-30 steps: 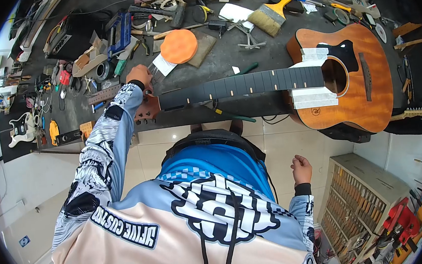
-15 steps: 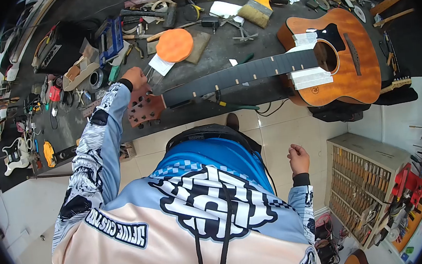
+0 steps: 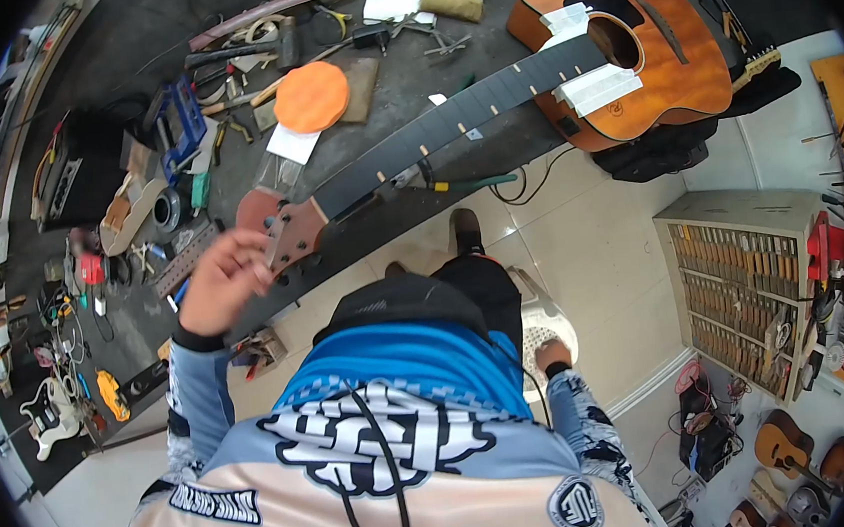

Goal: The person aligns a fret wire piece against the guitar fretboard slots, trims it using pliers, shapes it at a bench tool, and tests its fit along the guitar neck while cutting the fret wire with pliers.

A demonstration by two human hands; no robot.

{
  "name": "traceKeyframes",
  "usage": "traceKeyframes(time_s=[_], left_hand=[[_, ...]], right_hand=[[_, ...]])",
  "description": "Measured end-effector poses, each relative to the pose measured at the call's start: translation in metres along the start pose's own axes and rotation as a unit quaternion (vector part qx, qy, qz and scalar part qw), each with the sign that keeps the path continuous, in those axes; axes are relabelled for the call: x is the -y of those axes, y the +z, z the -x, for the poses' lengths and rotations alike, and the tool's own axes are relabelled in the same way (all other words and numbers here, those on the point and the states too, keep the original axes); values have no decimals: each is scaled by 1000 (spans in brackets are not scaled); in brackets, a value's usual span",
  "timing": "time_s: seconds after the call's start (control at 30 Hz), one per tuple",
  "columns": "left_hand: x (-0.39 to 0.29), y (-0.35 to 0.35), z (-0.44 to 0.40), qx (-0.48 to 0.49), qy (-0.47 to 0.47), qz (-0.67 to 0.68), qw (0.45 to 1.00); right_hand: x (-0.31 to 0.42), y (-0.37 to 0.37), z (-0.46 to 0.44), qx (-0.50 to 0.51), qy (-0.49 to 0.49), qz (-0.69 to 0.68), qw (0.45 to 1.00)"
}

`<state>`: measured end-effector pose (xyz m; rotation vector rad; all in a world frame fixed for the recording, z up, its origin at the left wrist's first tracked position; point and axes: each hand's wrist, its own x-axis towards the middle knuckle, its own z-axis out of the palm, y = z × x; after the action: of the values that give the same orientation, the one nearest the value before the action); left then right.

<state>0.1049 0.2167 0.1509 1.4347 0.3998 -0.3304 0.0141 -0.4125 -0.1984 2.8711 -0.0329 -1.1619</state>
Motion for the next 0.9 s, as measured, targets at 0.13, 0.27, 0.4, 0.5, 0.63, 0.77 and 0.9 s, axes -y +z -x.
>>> traceKeyframes(time_s=[0.13, 0.27, 0.4, 0.5, 0.63, 0.77, 0.9], left_hand=[[25, 54, -4, 150, -49, -70, 985], [35, 94, -20, 152, -43, -184, 970], [48, 119, -50, 101, -113, -172, 973], [56, 139, -76, 98, -66, -192, 974], [78, 153, -85, 51, -61, -168, 982], [105, 164, -74, -35, -56, -139, 988], [145, 172, -65, -98, -43, -102, 989]], right_hand=[[74, -65, 47, 122, 104, -16, 987], [72, -34, -20, 57, -61, 57, 995], [67, -31, -103, 191, -143, 203, 950], [43, 20, -173, 314, -82, 151, 934], [-21, 103, -232, 301, -21, -9, 953], [-18, 53, -266, 267, -66, 15, 961], [-5, 11, -302, 206, -119, 12, 971]])
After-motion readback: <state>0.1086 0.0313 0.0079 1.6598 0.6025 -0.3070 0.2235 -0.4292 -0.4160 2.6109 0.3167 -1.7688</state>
